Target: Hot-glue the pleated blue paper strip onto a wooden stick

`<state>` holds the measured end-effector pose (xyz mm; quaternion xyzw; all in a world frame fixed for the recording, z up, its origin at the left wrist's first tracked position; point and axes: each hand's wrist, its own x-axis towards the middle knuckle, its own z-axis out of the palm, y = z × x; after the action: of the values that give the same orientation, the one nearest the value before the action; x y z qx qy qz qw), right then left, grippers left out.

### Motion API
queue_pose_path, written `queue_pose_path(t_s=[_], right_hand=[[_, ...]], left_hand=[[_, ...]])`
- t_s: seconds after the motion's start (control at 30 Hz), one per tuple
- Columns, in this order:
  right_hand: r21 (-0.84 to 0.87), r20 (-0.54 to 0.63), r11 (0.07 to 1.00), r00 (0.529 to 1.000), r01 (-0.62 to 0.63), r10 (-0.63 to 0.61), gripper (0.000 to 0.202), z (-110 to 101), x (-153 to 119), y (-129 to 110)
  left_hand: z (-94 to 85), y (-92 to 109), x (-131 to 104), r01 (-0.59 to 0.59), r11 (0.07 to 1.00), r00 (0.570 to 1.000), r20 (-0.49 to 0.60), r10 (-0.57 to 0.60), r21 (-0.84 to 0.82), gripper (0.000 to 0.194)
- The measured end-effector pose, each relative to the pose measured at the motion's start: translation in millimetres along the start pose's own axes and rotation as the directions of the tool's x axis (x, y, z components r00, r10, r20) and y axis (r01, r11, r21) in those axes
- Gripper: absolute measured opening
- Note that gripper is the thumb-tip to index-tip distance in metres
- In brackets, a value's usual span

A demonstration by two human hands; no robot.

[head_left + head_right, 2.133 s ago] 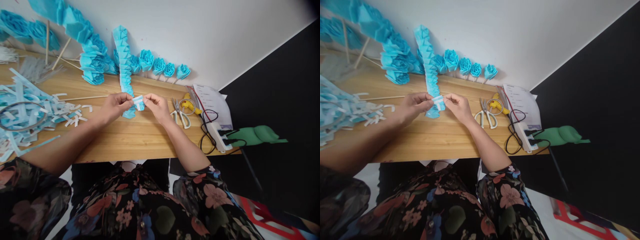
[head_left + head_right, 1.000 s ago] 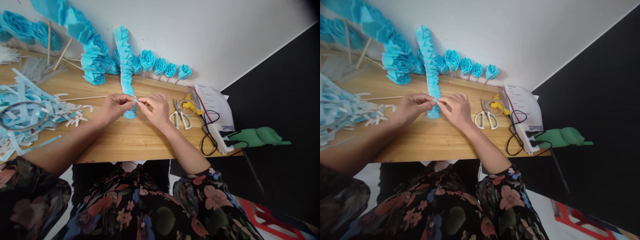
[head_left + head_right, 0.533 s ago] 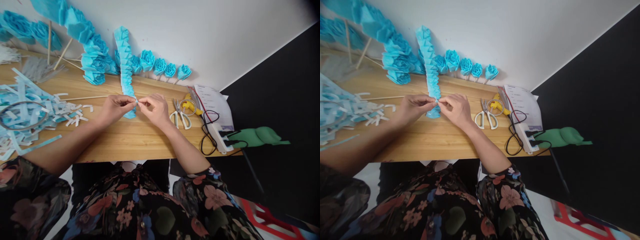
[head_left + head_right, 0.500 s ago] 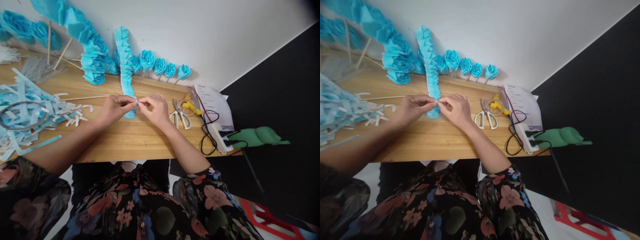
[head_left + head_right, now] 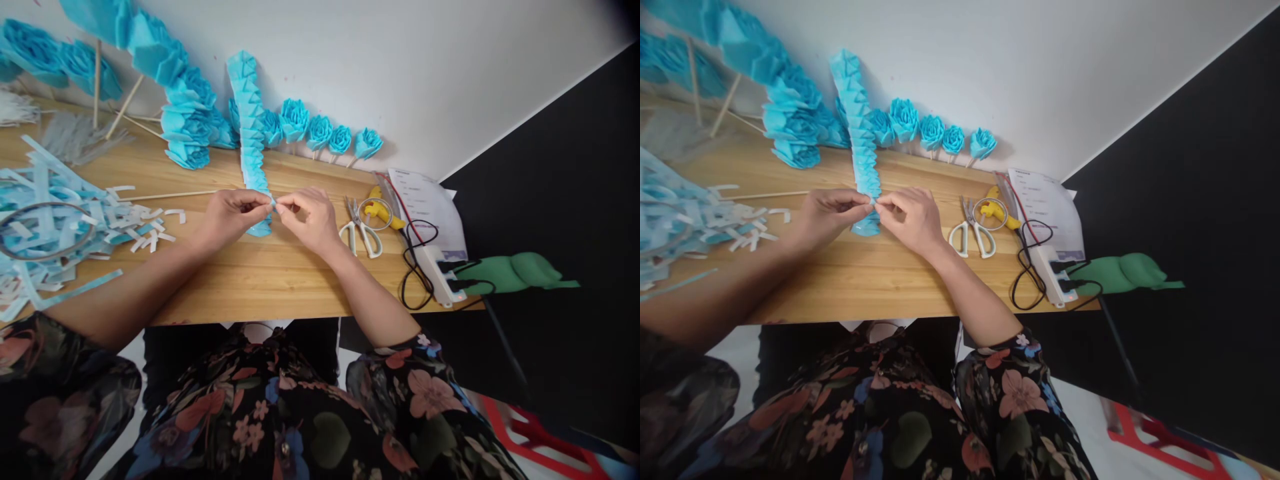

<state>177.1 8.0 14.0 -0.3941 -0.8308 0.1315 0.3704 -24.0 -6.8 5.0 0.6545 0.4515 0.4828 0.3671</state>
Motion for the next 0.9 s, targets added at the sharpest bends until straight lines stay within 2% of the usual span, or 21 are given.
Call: queue_pose_path(t_s=[0.17, 0.57, 0.77, 0.9], right_hand=[[0.009, 0.026, 1.0, 0.999, -0.021, 0.021, 0.018, 0.6, 0.1, 1.1], [-0.05, 0.024, 0.998, 0.999, 0.048, -0.047, 0.024, 0.8, -0.7, 5.6], [-0.07, 0.003, 0.995, 0.997, 0.077, -0.077, 0.024, 1.4, -0.7, 5.6], [-0.086, -0.014, 0.995, 0.999, 0.051, -0.052, 0.024, 1.7, 0.0, 6.6]], left_hand=[[-0.3, -0.7, -0.2, 0.007, 1.0, 1.0, 0.002, -0.007, 0.014, 0.022], [0.8, -7.8, 1.0, -0.039, 0.999, 0.999, -0.008, 0.039, 0.001, 0.036], [0.3, -6.9, 1.5, -0.054, 0.998, 0.998, 0.006, 0.055, -0.034, 0.031], [-0.6, -4.2, 1.4, -0.041, 0.998, 0.999, 0.012, 0.042, -0.055, 0.024]])
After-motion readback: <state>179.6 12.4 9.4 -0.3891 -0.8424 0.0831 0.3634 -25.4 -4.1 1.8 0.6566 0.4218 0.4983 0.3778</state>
